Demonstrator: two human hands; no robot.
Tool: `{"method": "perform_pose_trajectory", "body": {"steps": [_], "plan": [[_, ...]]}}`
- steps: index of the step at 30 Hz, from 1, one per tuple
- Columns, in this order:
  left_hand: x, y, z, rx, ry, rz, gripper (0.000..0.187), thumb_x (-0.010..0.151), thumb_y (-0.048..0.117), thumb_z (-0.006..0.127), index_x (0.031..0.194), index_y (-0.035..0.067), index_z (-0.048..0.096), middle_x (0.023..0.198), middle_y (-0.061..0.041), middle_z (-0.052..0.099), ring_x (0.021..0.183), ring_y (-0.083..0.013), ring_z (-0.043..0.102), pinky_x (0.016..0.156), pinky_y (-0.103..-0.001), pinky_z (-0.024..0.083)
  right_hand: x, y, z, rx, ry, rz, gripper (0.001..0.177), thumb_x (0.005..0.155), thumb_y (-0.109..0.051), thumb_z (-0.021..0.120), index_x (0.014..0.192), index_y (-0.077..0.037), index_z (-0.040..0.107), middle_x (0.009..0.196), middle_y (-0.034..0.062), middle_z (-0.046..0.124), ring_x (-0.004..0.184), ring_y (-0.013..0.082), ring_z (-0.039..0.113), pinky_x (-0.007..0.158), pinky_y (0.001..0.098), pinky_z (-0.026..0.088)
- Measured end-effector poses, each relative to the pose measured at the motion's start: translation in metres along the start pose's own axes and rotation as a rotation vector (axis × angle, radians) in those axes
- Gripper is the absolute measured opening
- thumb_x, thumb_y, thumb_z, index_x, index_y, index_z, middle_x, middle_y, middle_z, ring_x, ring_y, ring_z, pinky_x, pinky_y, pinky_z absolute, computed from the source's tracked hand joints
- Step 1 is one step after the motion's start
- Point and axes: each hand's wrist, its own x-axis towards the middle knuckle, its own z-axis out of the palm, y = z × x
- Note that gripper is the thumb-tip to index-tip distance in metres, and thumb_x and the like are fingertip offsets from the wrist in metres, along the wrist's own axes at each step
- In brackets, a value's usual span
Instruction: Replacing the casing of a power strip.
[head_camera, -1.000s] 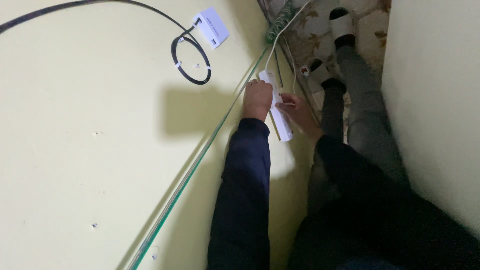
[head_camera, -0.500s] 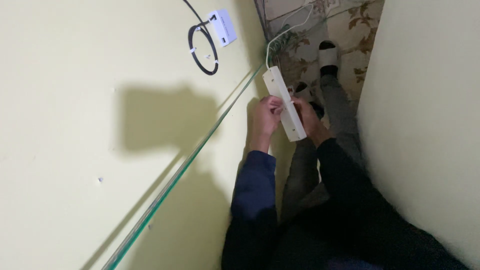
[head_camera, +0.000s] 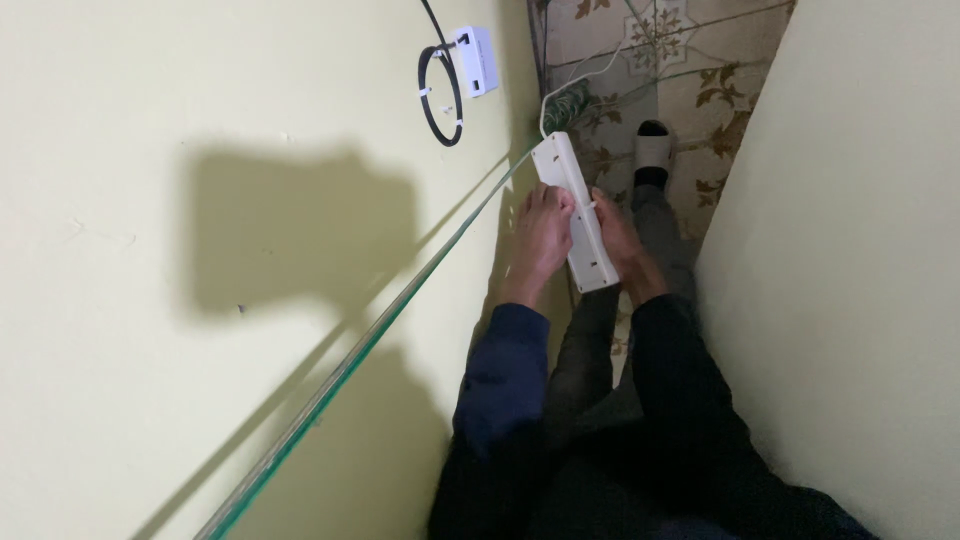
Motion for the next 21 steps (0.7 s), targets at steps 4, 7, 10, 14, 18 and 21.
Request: {"method": "perform_pose_trajectory", "body": {"steps": [4, 7, 10, 14, 18, 21], "plan": [[0.000, -0.011, 0.014, 0.048, 0.006, -0.071, 0.006, 0.101, 0.009, 0.055, 0.105, 0.004, 0.055, 0.106, -0.019, 0.059, 0.106, -0.0390, 0.058, 0.099, -0.053, 0.044, -0.024, -0.032, 0.024, -0.394, 0.141, 0.011, 0.050, 0.109, -0.048, 0.036, 0.134, -0.013, 0.062, 0.115, 0.0083, 0.070, 0.097, 0.0169, 0.065, 0.083, 0.0312, 0.051], [0.004, -0.023, 0.023, 0.089, 0.070, -0.051, 0.006, 0.100, 0.006, 0.050, 0.105, 0.003, 0.051, 0.106, -0.020, 0.058, 0.106, -0.0381, 0.057, 0.098, -0.053, 0.043, -0.016, -0.026, 0.012, -0.777, 0.051, -0.112, 0.053, 0.107, -0.043, 0.041, 0.148, -0.010, 0.045, 0.131, 0.0079, 0.059, 0.110, 0.0179, 0.061, 0.089, 0.0338, 0.049], [0.008, -0.011, 0.012, 0.021, 0.129, -0.205, 0.007, 0.102, 0.008, 0.052, 0.106, 0.002, 0.052, 0.107, -0.021, 0.059, 0.106, -0.0405, 0.057, 0.093, -0.053, 0.044, -0.002, -0.017, -0.001, -0.917, -0.075, -0.196, 0.052, 0.106, -0.042, 0.042, 0.137, -0.003, 0.055, 0.113, 0.0145, 0.070, 0.096, 0.0218, 0.070, 0.082, 0.0376, 0.056], [0.007, 0.006, -0.002, 0.067, 0.149, -0.331, 0.008, 0.103, 0.011, 0.053, 0.105, 0.004, 0.053, 0.106, -0.021, 0.059, 0.098, -0.0391, 0.062, 0.085, -0.051, 0.049, -0.030, -0.042, 0.026, -0.499, -0.143, 0.023, 0.053, 0.108, -0.045, 0.039, 0.134, -0.002, 0.055, 0.098, 0.0177, 0.070, 0.079, 0.0242, 0.072, 0.072, 0.0392, 0.059], [-0.011, -0.002, 0.010, 0.109, 0.238, -0.193, 0.013, 0.103, 0.009, 0.054, 0.114, 0.002, 0.054, 0.106, -0.023, 0.058, 0.093, -0.0400, 0.064, 0.080, -0.051, 0.051, -0.003, -0.004, 0.002, -0.223, 0.042, 0.162, 0.059, 0.113, -0.050, 0.033, 0.129, -0.002, 0.063, 0.093, 0.0152, 0.069, 0.076, 0.0220, 0.068, 0.070, 0.0380, 0.058], [-0.014, 0.000, 0.011, 0.042, 0.260, -0.196, 0.012, 0.099, 0.008, 0.059, 0.110, 0.003, 0.059, 0.104, -0.021, 0.060, 0.092, -0.0402, 0.064, 0.077, -0.050, 0.053, -0.012, -0.007, 0.007, -0.296, 0.005, 0.001, 0.055, 0.109, -0.050, 0.033, 0.133, -0.007, 0.059, 0.098, 0.0121, 0.070, 0.079, 0.0208, 0.069, 0.070, 0.0376, 0.058]]}}
